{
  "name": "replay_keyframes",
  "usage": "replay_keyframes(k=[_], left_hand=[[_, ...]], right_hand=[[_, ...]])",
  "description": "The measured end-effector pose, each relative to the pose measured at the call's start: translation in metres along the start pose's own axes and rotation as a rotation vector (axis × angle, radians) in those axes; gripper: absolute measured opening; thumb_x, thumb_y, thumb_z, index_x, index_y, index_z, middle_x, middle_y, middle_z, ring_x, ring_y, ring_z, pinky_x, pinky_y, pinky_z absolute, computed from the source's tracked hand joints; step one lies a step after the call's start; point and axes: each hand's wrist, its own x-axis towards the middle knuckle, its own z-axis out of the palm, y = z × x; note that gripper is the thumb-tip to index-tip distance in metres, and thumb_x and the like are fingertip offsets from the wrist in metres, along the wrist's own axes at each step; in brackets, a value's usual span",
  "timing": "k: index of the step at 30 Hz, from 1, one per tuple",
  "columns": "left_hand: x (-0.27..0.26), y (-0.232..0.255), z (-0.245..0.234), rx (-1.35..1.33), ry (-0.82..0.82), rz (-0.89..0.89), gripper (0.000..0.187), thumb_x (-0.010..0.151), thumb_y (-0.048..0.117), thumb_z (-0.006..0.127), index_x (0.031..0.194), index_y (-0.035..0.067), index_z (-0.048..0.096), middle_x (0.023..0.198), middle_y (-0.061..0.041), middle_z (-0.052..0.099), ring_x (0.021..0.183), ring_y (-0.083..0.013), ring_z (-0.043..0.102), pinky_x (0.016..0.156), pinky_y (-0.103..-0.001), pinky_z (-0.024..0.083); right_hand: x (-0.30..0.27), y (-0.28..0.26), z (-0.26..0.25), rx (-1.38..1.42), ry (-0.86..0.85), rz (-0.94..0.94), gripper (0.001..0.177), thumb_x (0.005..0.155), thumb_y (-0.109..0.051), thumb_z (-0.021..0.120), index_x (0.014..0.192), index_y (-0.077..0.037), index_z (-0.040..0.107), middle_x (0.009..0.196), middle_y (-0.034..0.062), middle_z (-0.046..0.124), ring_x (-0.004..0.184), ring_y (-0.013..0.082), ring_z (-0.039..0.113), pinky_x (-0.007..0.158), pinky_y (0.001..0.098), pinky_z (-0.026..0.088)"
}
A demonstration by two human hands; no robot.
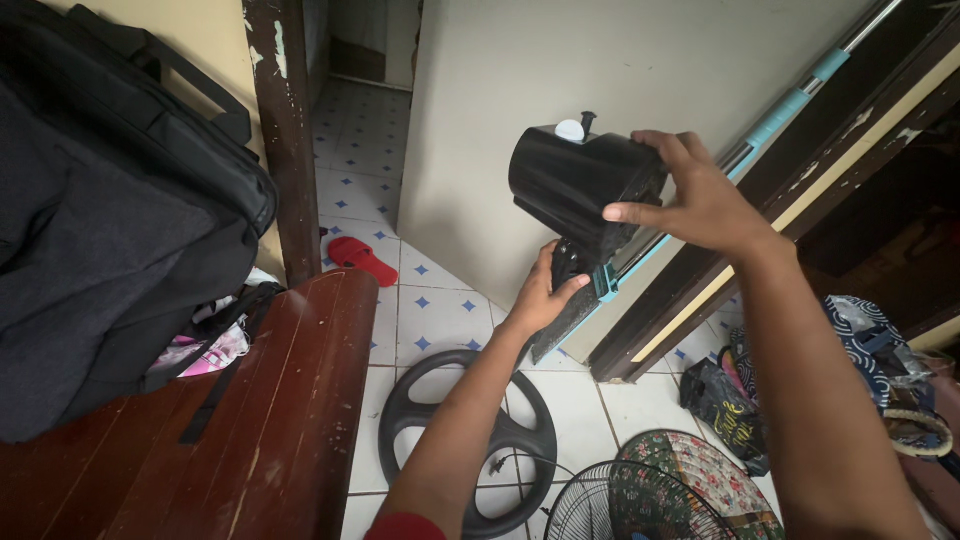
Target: The person unplugs a standing fan and proceeds to disassemble it. They remove the front grill, unscrew the central nut to detach the blue fan blades, and then remove the rear grill. The components are placed on the floor.
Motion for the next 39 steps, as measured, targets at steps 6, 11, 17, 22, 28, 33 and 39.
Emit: replay_keyframes(k=[6, 11, 17, 22, 28, 33, 39], left_hand=[[0.003, -0.007, 0.002, -0.031, -0.003, 0.023, 0.076, 0.082, 0.036, 0.068, 0.140, 0.005, 0.030, 0.131, -0.022, 0.051, 0.125, -0.0313, 0.049, 0.104, -0.039, 0.038], [0.000, -0.017, -0.007, -0.070, -0.127, -0.036, 0.073, 0.085, 0.036, 0.065, 0.142, 0.007, 0.030, 0.135, -0.017, 0.048, 0.125, -0.0280, 0.046, 0.101, -0.038, 0.038], [-0.014, -0.029, -0.006, 0.084, -0.079, -0.110, 0.068, 0.085, 0.036, 0.063, 0.140, 0.008, 0.035, 0.128, -0.017, 0.054, 0.119, -0.0297, 0.053, 0.098, -0.038, 0.041], [-0.014, -0.042, 0.006, 0.071, -0.022, 0.039, 0.065, 0.090, 0.029, 0.061, 0.140, 0.001, 0.030, 0.131, -0.023, 0.048, 0.122, -0.0340, 0.048, 0.102, -0.040, 0.037], [-0.017, -0.041, 0.014, 0.165, 0.063, 0.029, 0.066, 0.089, 0.027, 0.061, 0.137, -0.003, 0.029, 0.127, -0.028, 0.046, 0.118, -0.0392, 0.048, 0.099, -0.043, 0.039], [-0.018, -0.039, 0.013, 0.202, 0.056, 0.017, 0.066, 0.089, 0.027, 0.061, 0.137, -0.003, 0.028, 0.126, -0.028, 0.046, 0.117, -0.0408, 0.048, 0.098, -0.043, 0.039], [-0.019, -0.039, 0.015, 0.202, 0.079, 0.042, 0.064, 0.089, 0.025, 0.060, 0.136, -0.004, 0.028, 0.125, -0.029, 0.048, 0.115, -0.0403, 0.051, 0.098, -0.043, 0.039]], right_hand=[[-0.005, -0.013, 0.004, -0.144, 0.112, -0.032, 0.105, 0.054, -0.067, 0.075, 0.128, 0.003, 0.049, 0.117, 0.0293, 0.049, 0.103, 0.0449, 0.056, 0.085, 0.0498, 0.049], [0.004, -0.026, 0.030, -0.468, 0.296, 0.010, 0.101, 0.069, -0.080, 0.067, 0.112, 0.010, 0.054, 0.105, 0.0300, 0.052, 0.097, 0.0461, 0.055, 0.074, 0.0505, 0.050], [0.020, -0.041, 0.043, -0.521, 0.312, 0.118, 0.100, 0.063, -0.077, 0.067, 0.112, 0.009, 0.054, 0.100, 0.0268, 0.053, 0.091, 0.0438, 0.056, 0.065, 0.0457, 0.052], [0.014, -0.034, 0.045, -0.291, 0.315, 0.167, 0.100, 0.061, -0.073, 0.074, 0.121, 0.003, 0.048, 0.113, 0.0291, 0.043, 0.104, 0.0486, 0.045, 0.071, 0.0530, 0.049], [0.005, -0.028, 0.049, 0.053, 0.270, 0.214, 0.101, 0.058, -0.061, 0.081, 0.135, -0.012, 0.037, 0.122, 0.0289, 0.036, 0.108, 0.0512, 0.039, 0.086, 0.0577, 0.042], [-0.003, -0.026, 0.053, 0.010, 0.292, 0.173, 0.101, 0.061, -0.061, 0.083, 0.137, -0.013, 0.037, 0.123, 0.0289, 0.037, 0.108, 0.0495, 0.040, 0.088, 0.0580, 0.041], [-0.018, -0.046, 0.065, -0.068, 0.416, 0.113, 0.104, 0.061, -0.059, 0.084, 0.137, -0.009, 0.034, 0.121, 0.0291, 0.036, 0.104, 0.0491, 0.039, 0.081, 0.0575, 0.044]])
